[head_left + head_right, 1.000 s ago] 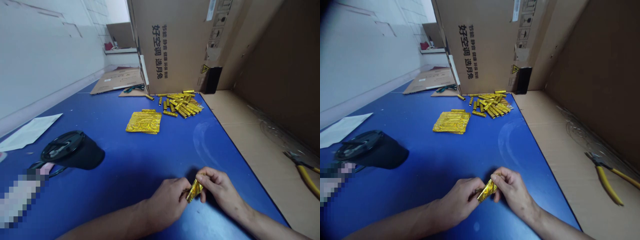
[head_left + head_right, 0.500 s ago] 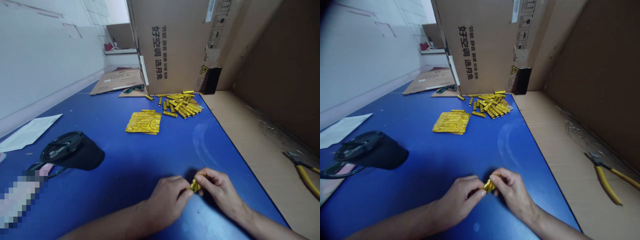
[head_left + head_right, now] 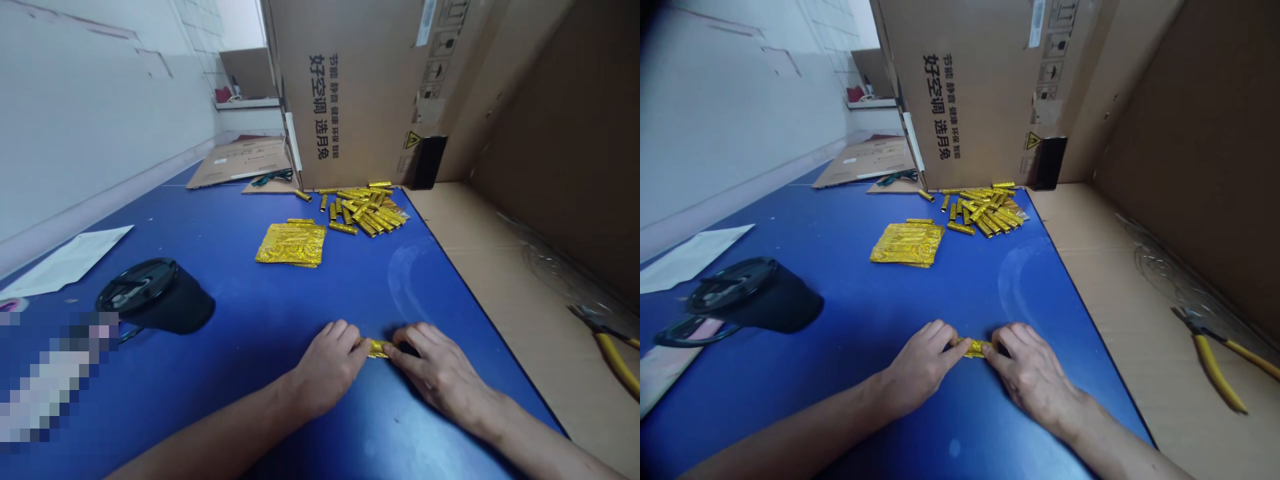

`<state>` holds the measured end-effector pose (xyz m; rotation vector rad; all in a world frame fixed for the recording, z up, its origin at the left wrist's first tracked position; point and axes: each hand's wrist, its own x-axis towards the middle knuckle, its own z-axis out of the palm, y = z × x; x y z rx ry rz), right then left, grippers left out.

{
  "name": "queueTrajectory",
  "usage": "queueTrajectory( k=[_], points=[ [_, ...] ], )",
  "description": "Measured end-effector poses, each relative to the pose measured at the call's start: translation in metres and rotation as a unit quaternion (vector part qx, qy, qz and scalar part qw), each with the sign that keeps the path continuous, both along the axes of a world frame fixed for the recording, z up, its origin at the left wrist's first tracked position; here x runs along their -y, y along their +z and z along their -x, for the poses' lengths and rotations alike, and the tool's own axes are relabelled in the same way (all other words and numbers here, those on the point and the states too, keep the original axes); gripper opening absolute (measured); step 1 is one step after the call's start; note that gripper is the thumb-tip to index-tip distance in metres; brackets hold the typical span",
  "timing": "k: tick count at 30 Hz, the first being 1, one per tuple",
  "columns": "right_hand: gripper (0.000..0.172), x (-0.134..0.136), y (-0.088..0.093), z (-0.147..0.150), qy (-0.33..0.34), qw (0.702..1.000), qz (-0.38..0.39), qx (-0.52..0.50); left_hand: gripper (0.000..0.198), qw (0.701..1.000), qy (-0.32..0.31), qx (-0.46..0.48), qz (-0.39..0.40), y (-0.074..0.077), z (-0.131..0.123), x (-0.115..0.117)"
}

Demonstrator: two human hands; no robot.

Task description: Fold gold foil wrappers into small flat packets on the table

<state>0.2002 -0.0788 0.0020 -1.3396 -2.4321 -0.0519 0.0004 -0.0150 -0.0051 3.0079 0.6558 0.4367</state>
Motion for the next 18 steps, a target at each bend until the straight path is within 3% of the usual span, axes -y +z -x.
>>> queueTrajectory(
  k=[7, 11, 18],
  points=[
    [0.024, -0.0007, 0.0073, 0.0002, -0.024, 0.998, 0.041, 0.039, 0.016, 1.000, 0.025, 0.007, 0.002, -0.0038, 0.0001, 0.0012],
    [0.024, 0.0012, 0.0065, 0.0045, -0.040, 0.998, 0.033, 0.037, 0.016, 1.000, 0.000, 0.000, 0.022, -0.0074, -0.0015, 0.0023],
    [0.029, 0.0037, 0.0021, 0.0055, 0.004, 0.999, 0.036, 0.003, 0.021, 0.997, 0.009, -0.003, 0.074, -0.0036, -0.0063, 0.0036]
  ],
)
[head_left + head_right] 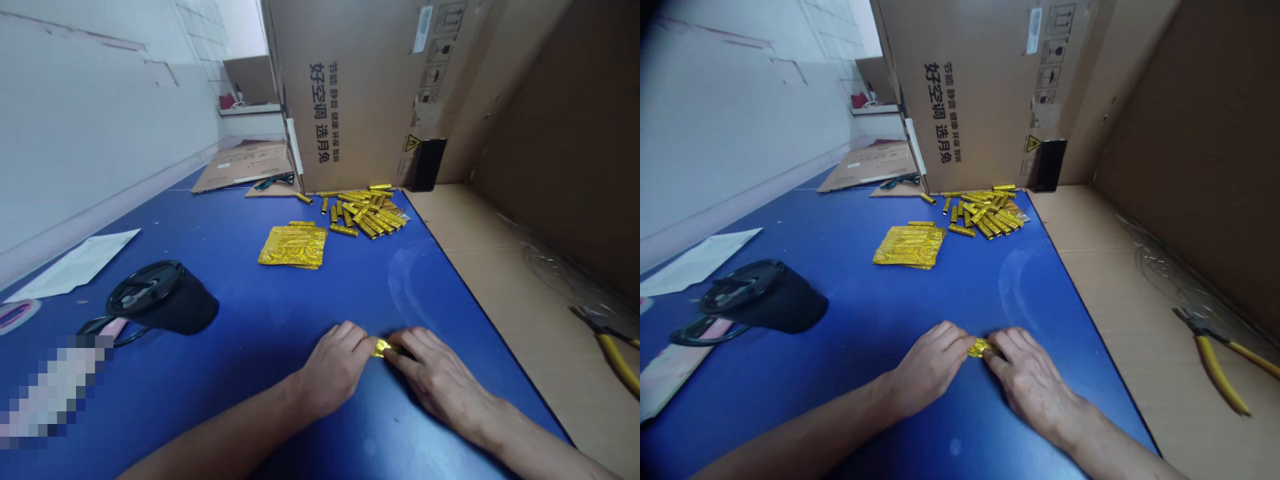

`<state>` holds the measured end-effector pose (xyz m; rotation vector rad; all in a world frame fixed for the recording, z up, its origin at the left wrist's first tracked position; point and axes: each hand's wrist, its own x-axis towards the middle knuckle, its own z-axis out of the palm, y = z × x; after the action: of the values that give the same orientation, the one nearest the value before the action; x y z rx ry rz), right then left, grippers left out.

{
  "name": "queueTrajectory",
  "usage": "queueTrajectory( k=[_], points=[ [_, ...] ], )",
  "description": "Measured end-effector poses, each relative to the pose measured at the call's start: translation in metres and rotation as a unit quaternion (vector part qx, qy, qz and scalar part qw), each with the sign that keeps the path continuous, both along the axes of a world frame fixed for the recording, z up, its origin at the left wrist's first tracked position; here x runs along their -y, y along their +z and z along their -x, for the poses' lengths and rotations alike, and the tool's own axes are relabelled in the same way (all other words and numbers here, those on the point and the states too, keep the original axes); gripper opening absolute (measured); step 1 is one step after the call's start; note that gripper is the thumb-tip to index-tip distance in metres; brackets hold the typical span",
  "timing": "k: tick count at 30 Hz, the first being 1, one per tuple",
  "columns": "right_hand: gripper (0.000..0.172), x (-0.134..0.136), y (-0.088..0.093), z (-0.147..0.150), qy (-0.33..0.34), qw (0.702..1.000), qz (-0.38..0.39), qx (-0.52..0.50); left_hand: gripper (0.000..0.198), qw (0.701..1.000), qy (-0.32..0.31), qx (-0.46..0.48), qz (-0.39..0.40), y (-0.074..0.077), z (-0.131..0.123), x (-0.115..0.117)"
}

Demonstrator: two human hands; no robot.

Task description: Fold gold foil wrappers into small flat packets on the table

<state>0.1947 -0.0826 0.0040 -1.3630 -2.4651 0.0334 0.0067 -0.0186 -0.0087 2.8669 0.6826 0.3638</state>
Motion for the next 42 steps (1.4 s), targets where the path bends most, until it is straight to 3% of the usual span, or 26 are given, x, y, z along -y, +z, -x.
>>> queueTrajectory(
  k=[9, 14, 17, 23, 29, 35, 42],
  points=[
    [0.038, 0.005, 0.000, 0.006, 0.002, 0.998, -0.042, 0.047, 0.021, 0.997, -0.001, -0.043, -0.061, 0.004, -0.004, 0.002],
    [0.033, 0.014, -0.006, 0.008, -0.015, 0.994, -0.051, 0.098, 0.024, 0.994, -0.023, -0.075, -0.072, 0.007, -0.002, 0.008],
    [0.042, 0.020, -0.006, 0.007, -0.015, 0.994, -0.043, 0.101, 0.031, 0.994, -0.007, -0.076, -0.078, 0.006, 0.003, 0.014],
    [0.067, 0.029, -0.009, 0.000, -0.004, 0.995, -0.023, 0.095, 0.048, 0.995, -0.002, -0.089, -0.041, 0.004, 0.012, 0.022],
    [0.071, 0.035, -0.011, -0.003, -0.013, 0.996, 0.009, 0.087, 0.069, 0.994, 0.003, -0.108, 0.012, 0.005, 0.016, 0.028],
    [0.071, 0.021, 0.004, 0.016, -0.013, 0.997, 0.064, 0.049, 0.077, 0.993, 0.001, -0.114, 0.031, 0.008, 0.011, 0.022],
    [0.068, -0.005, -0.005, 0.017, -0.033, 0.994, 0.095, 0.040, 0.087, 0.992, 0.030, -0.102, 0.066, 0.008, 0.004, 0.001]
  ],
)
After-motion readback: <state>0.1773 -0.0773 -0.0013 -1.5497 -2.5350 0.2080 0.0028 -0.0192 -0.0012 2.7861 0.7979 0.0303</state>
